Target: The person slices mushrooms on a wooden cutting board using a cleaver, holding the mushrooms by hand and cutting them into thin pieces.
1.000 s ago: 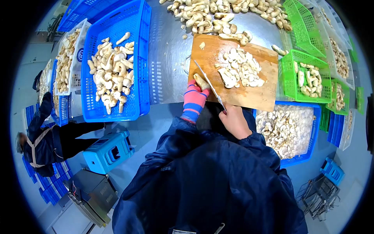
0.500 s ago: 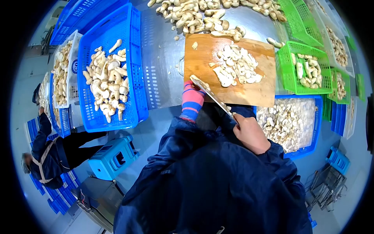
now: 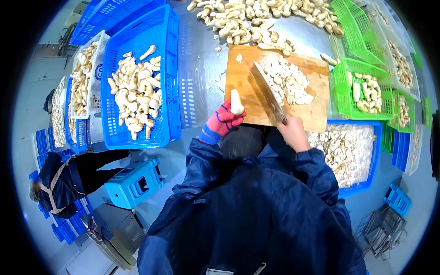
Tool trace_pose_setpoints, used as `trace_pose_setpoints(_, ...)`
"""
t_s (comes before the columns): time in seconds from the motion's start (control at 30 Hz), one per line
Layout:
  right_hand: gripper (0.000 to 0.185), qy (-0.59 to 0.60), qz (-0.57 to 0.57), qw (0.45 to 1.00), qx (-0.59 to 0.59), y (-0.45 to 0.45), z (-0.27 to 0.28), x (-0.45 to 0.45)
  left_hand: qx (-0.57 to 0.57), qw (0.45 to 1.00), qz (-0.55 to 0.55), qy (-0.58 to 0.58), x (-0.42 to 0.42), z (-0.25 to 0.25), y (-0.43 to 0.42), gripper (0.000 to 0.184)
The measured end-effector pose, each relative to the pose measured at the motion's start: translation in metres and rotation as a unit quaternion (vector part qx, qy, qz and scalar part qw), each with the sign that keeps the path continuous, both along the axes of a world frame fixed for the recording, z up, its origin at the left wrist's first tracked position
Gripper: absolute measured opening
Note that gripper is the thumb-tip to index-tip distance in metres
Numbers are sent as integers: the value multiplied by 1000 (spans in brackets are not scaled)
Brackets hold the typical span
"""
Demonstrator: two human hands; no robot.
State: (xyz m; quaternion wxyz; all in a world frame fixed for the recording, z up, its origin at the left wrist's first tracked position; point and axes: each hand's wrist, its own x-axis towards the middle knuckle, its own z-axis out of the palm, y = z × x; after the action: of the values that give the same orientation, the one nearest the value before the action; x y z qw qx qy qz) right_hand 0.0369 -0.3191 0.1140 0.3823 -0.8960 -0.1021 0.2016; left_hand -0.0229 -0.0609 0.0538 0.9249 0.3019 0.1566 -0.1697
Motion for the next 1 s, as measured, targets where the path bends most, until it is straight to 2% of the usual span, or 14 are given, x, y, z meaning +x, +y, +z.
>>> trace_pose_setpoints(0.1,15,40,-73,996,33,-7,-14,-9,-65,995,71,-37,20,12,0,65)
trace_pose_setpoints(0.13,15,42,-75,996,27,-5,-13,-11,-177,978,97,-60,36,3,6,58)
trace_pose_setpoints(0.23,17,15,-66,998,4,3,-1,-15,128,982,141,-4,114,-17,36,41)
trace_pose_setpoints(0.27,19,14,-66,998,6,5,1,-16,302,943,137,-16,143,0,35,40)
trace_pose_setpoints(0.33,21,-1,-63,998,6,9,7,-17,609,773,151,-87,186,27,23,36)
trace_pose_setpoints(0.4,21,-20,-44,999,-15,9,3,-17,828,493,184,-192,217,38,15,33)
trace_pose_setpoints(0.5,26,-9,-52,999,-10,13,11,-20,828,517,98,-193,252,16,29,42)
trace_pose_setpoints(0.6,28,-12,-51,999,-12,11,11,-18,826,527,174,-102,247,33,36,39)
trace_pose_setpoints(0.7,27,-4,-53,999,-2,10,12,-19,702,692,125,-113,221,64,64,34)
trace_pose_setpoints(0.77,27,0,-50,999,0,10,9,-18,701,705,-53,-92,198,87,76,29)
trace_pose_setpoints(0.8,26,-10,-53,999,-3,9,2,-18,690,706,-142,-79,184,103,76,27)
trace_pose_setpoints(0.83,25,-13,-49,999,-9,7,-2,-18,709,654,-257,-60,173,125,62,26)
trace_pose_setpoints(0.93,23,10,-54,998,-6,6,-8,-17,752,481,-427,-146,163,96,29,32)
trace_pose_setpoints(1.0,23,27,-67,997,13,7,-4,-17,740,522,-385,-178,154,72,13,40)
